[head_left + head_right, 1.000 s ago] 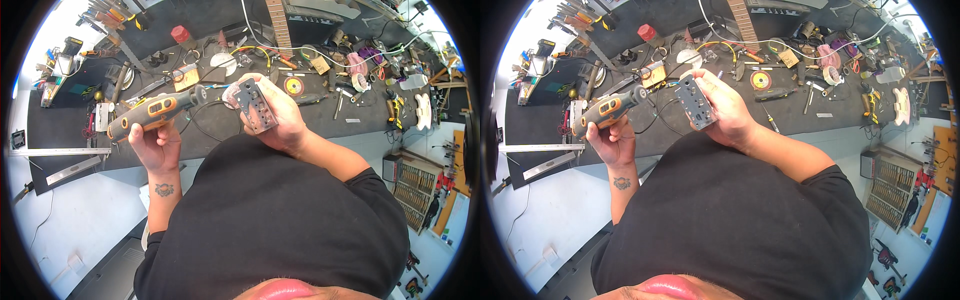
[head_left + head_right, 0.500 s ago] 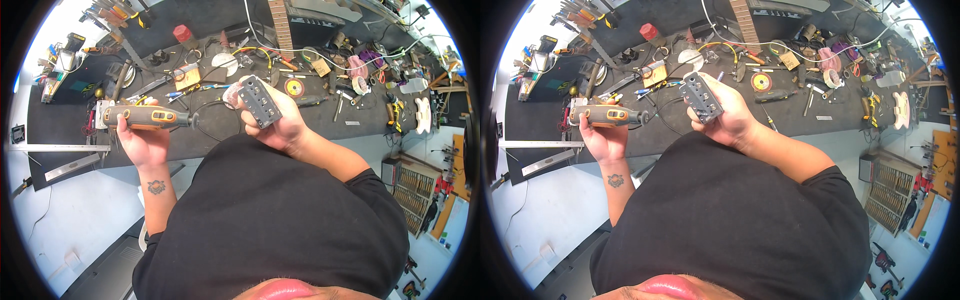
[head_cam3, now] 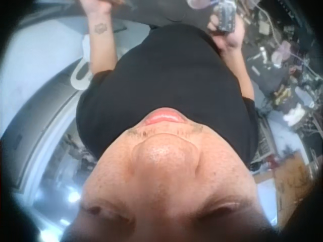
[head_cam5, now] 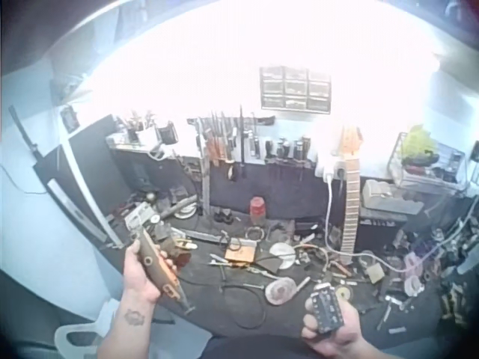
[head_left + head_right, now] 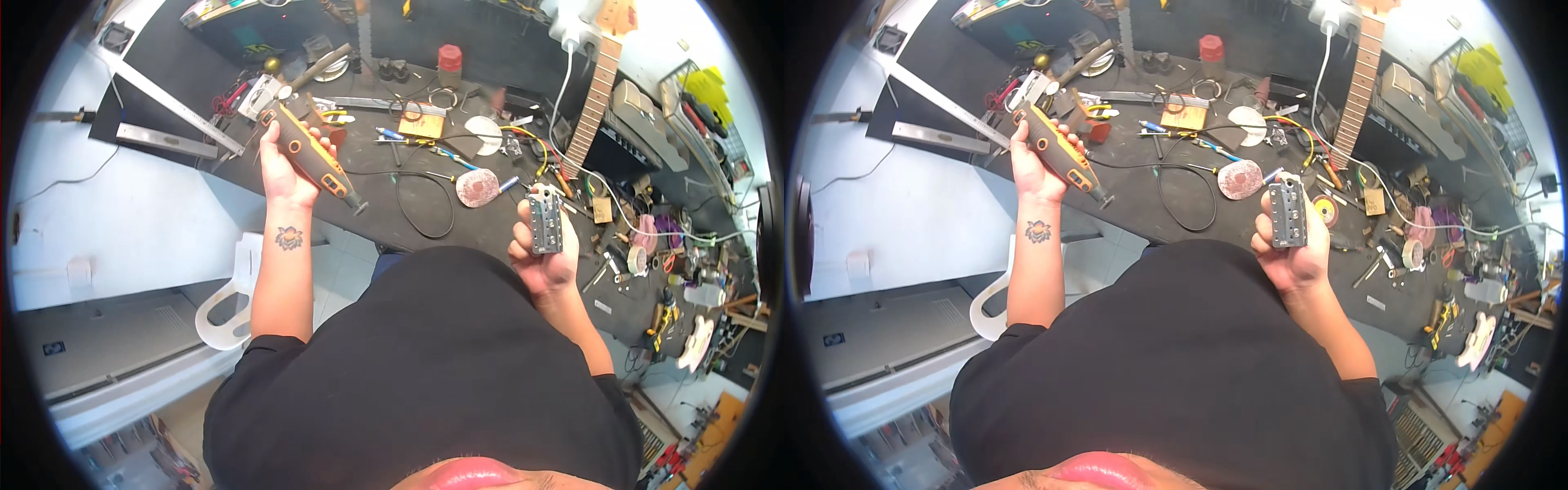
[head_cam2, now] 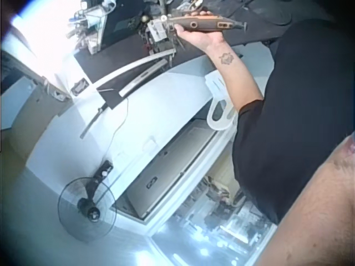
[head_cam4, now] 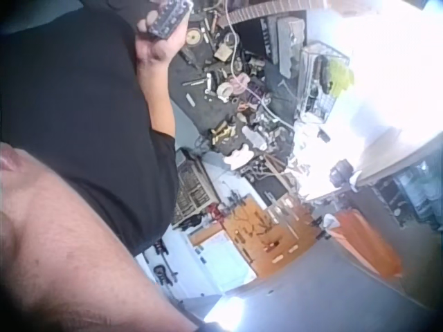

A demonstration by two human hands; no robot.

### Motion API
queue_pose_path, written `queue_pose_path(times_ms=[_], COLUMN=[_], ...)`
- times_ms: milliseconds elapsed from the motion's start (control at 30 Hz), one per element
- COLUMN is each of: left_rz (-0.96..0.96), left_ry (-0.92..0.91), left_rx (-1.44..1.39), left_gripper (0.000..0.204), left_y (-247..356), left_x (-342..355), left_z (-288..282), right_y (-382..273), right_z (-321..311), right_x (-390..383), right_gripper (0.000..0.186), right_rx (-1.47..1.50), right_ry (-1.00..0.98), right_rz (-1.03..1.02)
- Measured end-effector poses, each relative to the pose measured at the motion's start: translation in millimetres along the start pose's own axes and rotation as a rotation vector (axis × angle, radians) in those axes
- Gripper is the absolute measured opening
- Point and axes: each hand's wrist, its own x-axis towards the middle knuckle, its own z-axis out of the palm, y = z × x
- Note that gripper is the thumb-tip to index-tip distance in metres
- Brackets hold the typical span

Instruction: The person uses a rotary tool to polish the metal cover of a guitar pickup, wipes it with a cloth, and then uses a screwdriver to adjust the pole pieces on the pickup.

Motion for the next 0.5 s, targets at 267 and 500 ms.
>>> queue_pose_path(times_ms=[267,500], left_rz=[0.003,-0.001], left_ry=[0.075,0.037], left_rx=[0.002,-0.063], left_gripper=[0.065,0.042], left_y=[11.6,-0.3], left_x=[-1.0,8.5], left_z=[-20.5,-40.2], right_y=[13.1,11.9], right_z=[10.0,6.8], right_x=[7.1,0.6], right_gripper=[0.033,0.033], right_rx=[-0.026,0.000], right_ry=[-0.058,-0.018], right_rz=[0.027,0.033])
